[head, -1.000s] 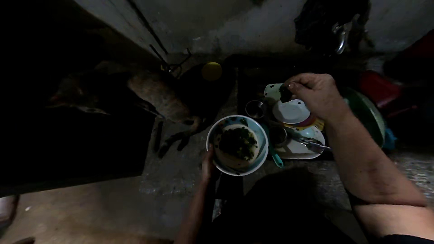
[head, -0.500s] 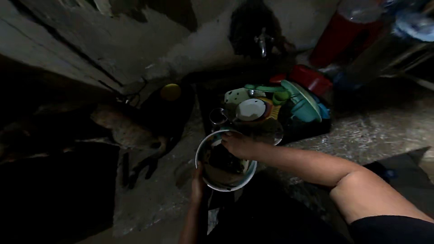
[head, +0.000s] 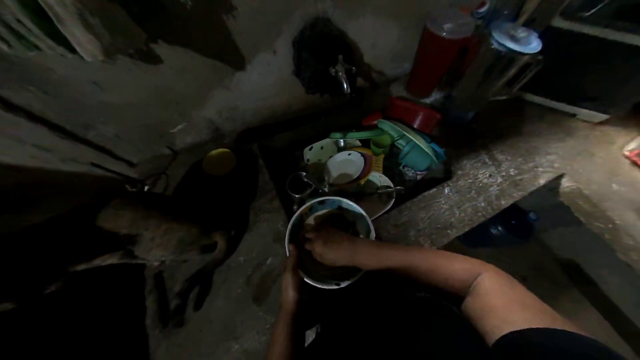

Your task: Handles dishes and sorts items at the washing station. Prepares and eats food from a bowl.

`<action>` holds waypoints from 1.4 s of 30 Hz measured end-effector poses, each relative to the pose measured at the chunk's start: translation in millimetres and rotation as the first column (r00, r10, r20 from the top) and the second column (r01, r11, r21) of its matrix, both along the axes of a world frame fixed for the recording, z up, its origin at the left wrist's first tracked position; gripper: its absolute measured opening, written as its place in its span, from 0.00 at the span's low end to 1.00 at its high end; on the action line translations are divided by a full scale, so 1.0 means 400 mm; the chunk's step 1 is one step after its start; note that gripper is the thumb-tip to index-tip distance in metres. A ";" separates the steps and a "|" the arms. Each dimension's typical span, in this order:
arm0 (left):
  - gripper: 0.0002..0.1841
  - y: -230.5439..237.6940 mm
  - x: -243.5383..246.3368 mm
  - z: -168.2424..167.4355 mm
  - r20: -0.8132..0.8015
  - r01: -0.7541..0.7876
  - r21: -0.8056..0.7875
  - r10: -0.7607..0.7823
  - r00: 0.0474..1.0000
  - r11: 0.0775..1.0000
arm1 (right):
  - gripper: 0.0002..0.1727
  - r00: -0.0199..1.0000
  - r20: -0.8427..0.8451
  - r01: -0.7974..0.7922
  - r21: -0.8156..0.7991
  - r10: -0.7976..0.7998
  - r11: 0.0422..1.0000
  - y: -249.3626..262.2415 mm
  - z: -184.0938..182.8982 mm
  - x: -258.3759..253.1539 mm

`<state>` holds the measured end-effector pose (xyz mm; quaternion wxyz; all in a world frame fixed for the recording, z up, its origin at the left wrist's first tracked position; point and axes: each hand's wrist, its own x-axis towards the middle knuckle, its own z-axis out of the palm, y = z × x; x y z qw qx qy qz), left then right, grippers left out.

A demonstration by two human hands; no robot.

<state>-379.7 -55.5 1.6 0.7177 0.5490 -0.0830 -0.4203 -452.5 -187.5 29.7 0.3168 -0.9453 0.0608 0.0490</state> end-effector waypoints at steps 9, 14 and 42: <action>0.24 0.018 0.055 -0.001 0.035 0.058 0.054 -0.060 0.998 0.997 | 0.23 0.816 0.130 0.561 0.057 -0.563 0.826 -0.012 0.113 -0.083; 0.25 -0.029 0.077 0.000 0.023 0.119 0.022 -0.119 0.993 0.993 | 0.41 0.484 -0.066 0.815 0.398 -0.872 0.422 -0.009 0.018 -0.194; 0.18 -0.328 -0.324 0.159 0.721 0.812 0.561 -0.577 -0.383 0.161 | 0.18 -0.308 -0.417 0.528 0.673 -0.855 -0.518 0.221 -0.050 -0.783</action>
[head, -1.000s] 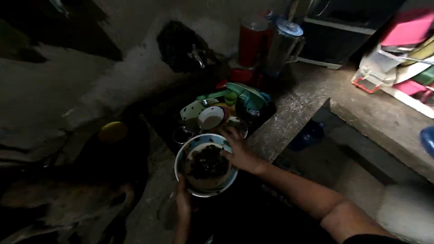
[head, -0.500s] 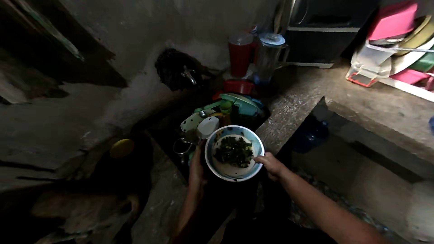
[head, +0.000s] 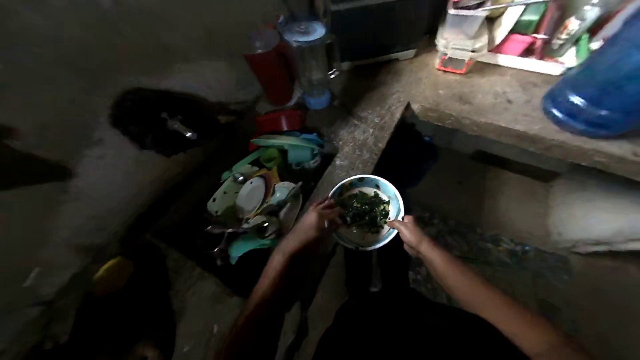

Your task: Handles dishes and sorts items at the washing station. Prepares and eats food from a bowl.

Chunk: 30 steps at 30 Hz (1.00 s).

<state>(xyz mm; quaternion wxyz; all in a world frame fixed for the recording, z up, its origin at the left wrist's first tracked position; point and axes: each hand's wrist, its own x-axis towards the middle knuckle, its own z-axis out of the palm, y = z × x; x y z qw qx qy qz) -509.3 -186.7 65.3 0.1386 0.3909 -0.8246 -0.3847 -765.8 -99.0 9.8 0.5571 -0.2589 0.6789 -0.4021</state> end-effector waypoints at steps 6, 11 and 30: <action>0.16 0.086 -0.256 -0.045 0.118 0.206 -0.144 -0.190 0.975 0.968 | 0.28 0.996 0.015 0.082 0.088 -0.084 0.993 0.107 -0.051 -0.134; 0.17 0.132 -0.455 -0.022 0.135 0.306 0.120 -0.321 0.937 0.944 | 0.23 0.993 -0.040 0.119 0.118 -0.115 0.986 0.213 -0.064 -0.254; 0.16 0.326 -1.210 -0.115 0.422 0.710 0.184 -0.707 0.568 0.680 | 0.18 0.790 0.063 0.604 0.087 -0.610 0.792 0.569 -0.148 -0.740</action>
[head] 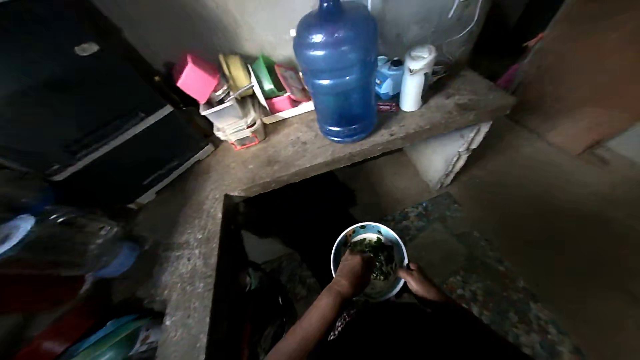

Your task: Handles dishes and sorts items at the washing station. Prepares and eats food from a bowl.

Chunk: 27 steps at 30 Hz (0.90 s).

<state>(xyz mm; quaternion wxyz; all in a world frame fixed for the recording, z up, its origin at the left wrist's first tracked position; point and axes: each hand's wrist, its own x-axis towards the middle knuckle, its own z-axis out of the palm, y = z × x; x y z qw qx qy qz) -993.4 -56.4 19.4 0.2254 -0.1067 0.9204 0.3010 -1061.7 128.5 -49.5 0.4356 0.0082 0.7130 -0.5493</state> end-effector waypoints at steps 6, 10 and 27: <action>0.21 0.086 -0.214 0.047 0.181 0.328 -0.079 -0.310 0.933 0.941 | 0.21 0.949 0.131 0.287 0.016 -0.286 0.958 0.062 0.018 -0.100; 0.23 0.106 -0.352 0.039 0.053 0.415 -0.047 -0.413 0.909 0.909 | 0.19 0.919 0.116 0.387 -0.065 -0.378 0.920 0.090 0.050 -0.180; 0.13 0.140 -0.954 -0.094 -0.392 0.688 0.196 -0.587 0.708 0.699 | 0.16 0.756 0.054 0.649 0.070 -0.653 0.757 0.206 0.001 -0.676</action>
